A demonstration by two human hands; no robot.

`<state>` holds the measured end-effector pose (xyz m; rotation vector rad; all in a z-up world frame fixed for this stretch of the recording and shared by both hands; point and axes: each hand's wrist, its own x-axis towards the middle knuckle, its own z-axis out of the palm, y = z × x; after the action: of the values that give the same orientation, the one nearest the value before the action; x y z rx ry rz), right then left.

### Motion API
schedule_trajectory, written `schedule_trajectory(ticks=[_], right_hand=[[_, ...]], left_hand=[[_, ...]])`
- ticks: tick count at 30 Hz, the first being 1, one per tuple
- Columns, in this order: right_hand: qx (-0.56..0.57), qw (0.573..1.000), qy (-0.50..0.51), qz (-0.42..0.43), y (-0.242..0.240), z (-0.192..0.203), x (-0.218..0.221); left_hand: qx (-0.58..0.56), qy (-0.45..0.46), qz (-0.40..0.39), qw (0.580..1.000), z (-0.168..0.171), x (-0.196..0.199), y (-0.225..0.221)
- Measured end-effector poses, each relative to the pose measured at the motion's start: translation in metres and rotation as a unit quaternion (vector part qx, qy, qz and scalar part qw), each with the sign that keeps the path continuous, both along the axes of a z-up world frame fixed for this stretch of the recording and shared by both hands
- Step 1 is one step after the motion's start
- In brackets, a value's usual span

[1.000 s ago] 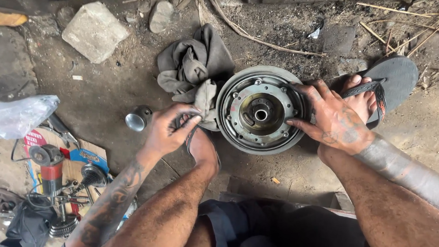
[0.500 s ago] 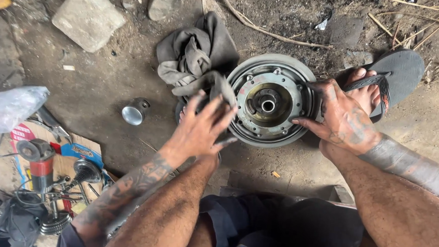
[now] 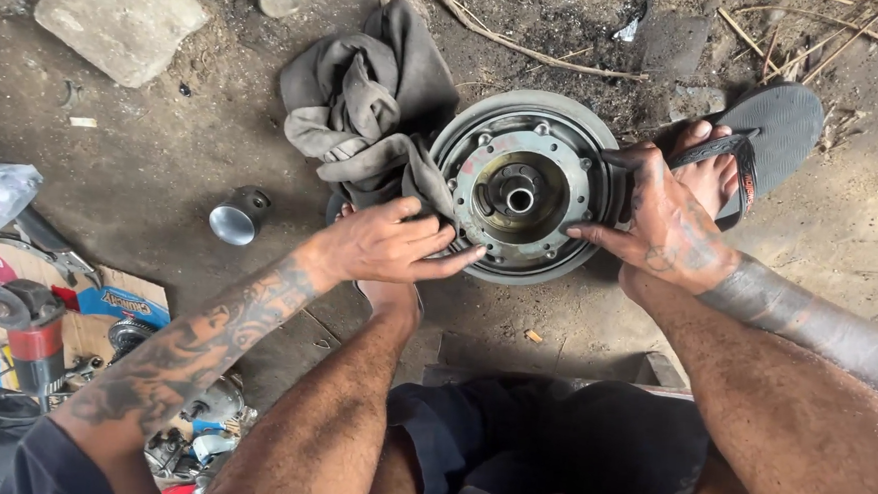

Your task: Cleaning a motorcycle clutch bell using a cloth to remove grease and debris.

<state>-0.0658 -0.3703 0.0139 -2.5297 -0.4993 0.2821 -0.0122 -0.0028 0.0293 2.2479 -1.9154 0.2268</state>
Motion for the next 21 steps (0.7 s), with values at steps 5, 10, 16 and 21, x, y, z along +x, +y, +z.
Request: schedule_trajectory(ticks=[5, 10, 16, 21], right_hand=[[-0.002, 1.000, 0.004, -0.008, 0.000, 0.000, 0.000], [-0.037, 0.999, -0.020, -0.015, -0.002, -0.002, -0.003], [0.044, 0.998, 0.037, -0.014, -0.002, -0.002, -0.003], [-0.032, 0.999, -0.039, 0.011, -0.004, 0.000, 0.005]], left_hand=[[0.039, -0.038, -0.002, 0.999, -0.017, 0.018, 0.014], [0.084, -0.018, 0.092, 0.992, -0.009, 0.014, 0.016], [0.087, 0.004, 0.055, 0.995, 0.009, 0.014, 0.011], [0.051, 0.022, 0.006, 0.998, 0.018, 0.021, 0.005]])
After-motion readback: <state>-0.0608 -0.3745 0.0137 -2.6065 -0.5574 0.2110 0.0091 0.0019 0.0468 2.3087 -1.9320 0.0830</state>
